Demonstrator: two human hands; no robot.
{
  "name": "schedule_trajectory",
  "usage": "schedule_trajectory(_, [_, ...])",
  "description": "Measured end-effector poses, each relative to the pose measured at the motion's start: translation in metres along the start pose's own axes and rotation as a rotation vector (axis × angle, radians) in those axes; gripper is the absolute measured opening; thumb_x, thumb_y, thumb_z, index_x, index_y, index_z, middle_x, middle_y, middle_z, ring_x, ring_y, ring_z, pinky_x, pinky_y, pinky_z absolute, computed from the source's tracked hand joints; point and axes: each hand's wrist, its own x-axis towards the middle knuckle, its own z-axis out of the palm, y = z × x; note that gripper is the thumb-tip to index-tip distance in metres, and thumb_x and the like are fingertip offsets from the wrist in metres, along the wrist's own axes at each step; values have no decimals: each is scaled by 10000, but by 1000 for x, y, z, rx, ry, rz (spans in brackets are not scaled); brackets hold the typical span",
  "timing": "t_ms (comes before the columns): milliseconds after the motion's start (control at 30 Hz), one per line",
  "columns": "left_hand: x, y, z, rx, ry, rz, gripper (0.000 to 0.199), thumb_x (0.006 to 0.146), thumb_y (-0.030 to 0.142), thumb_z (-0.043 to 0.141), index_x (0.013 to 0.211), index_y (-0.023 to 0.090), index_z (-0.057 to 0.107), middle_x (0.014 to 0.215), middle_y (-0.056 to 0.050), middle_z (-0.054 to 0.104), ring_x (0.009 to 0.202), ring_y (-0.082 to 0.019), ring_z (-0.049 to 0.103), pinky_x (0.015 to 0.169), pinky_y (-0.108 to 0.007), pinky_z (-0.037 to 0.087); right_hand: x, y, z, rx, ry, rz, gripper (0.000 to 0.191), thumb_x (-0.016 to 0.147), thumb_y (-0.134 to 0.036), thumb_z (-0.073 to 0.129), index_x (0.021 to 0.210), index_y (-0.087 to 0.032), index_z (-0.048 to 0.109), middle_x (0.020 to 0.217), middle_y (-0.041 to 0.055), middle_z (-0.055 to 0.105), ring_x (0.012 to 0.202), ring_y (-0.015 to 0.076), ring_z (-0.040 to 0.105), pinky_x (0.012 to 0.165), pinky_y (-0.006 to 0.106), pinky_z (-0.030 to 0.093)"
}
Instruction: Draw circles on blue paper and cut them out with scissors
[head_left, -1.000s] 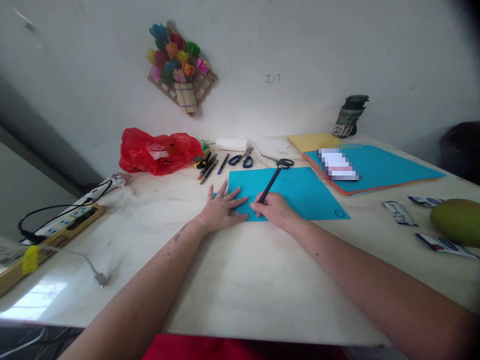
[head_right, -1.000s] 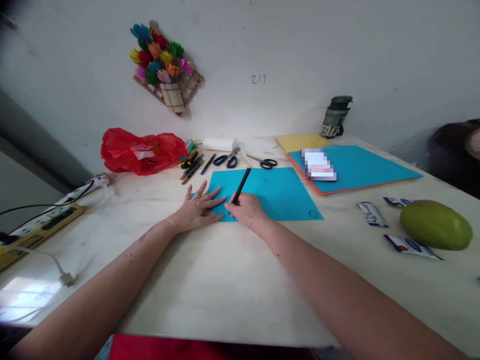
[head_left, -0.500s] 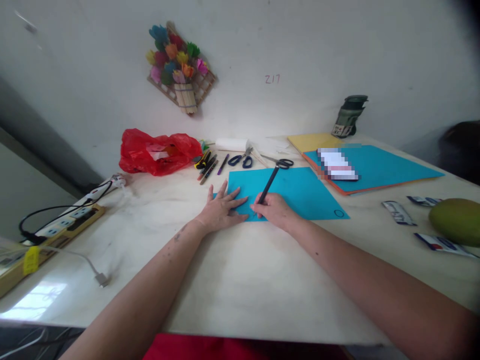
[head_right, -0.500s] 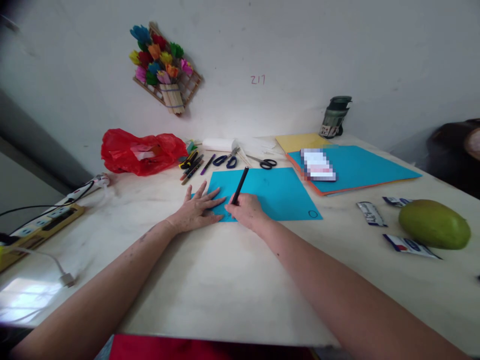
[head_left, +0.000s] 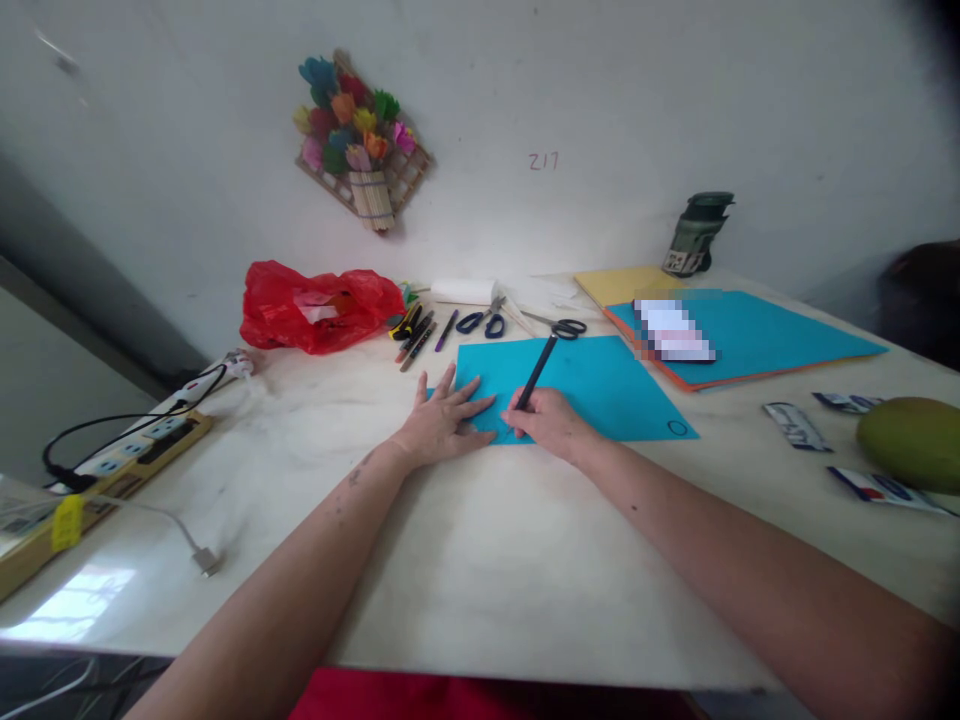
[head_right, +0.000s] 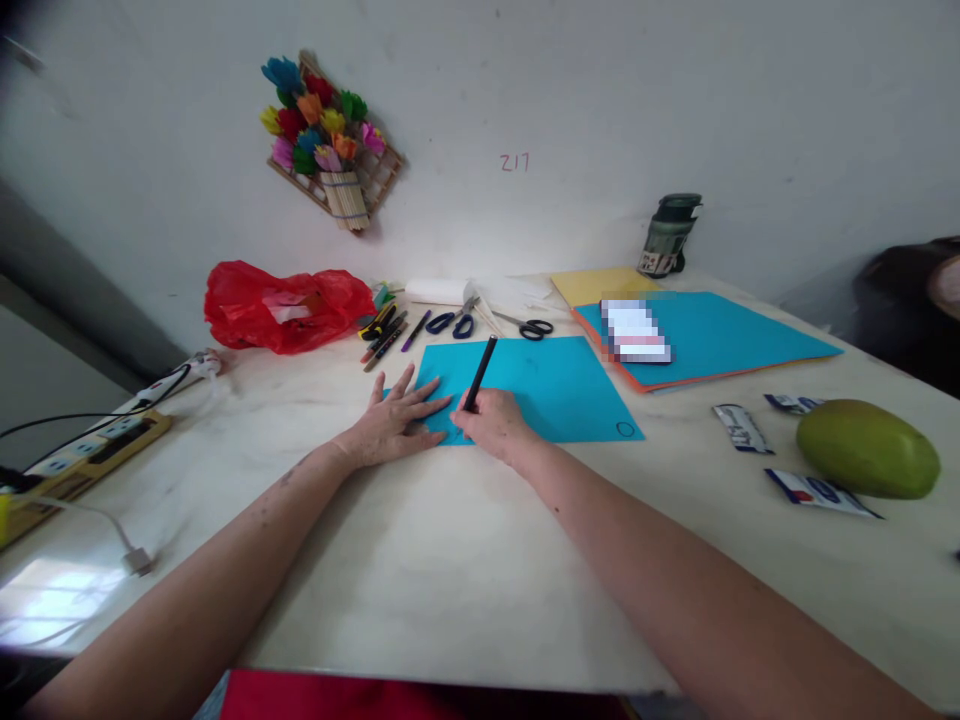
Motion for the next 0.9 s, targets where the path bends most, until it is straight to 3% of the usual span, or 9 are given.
schedule_trajectory(267, [0,0,0,2,2,3,614,729,669,324,1276,389,327,1395,56,217,1286,-287,-45,948,-560,-128,-1,0,0,31,2,2,116,662,-274,553,600,-183,517,490,-17,548,489,111,533,492,212,402])
schedule_trajectory(567, [0,0,0,3,1,-5,651,702,709,309,1274,399,323,1392,54,226,1286,-295,-37,937,-574,-138,3,2,2,62,88,-47,171,695,-342,545,654,-177,531,544,1,586,536,118,564,569,230,434])
schedule_trajectory(900, [-1,-1,0,-2,1,-21,741,698,711,298,1327,323,247,1393,43,222,1286,-297,-42,942,-566,-150,7,6,5,-18,109,-54,203,701,-383,541,690,-181,554,556,8,607,554,128,581,569,236,437])
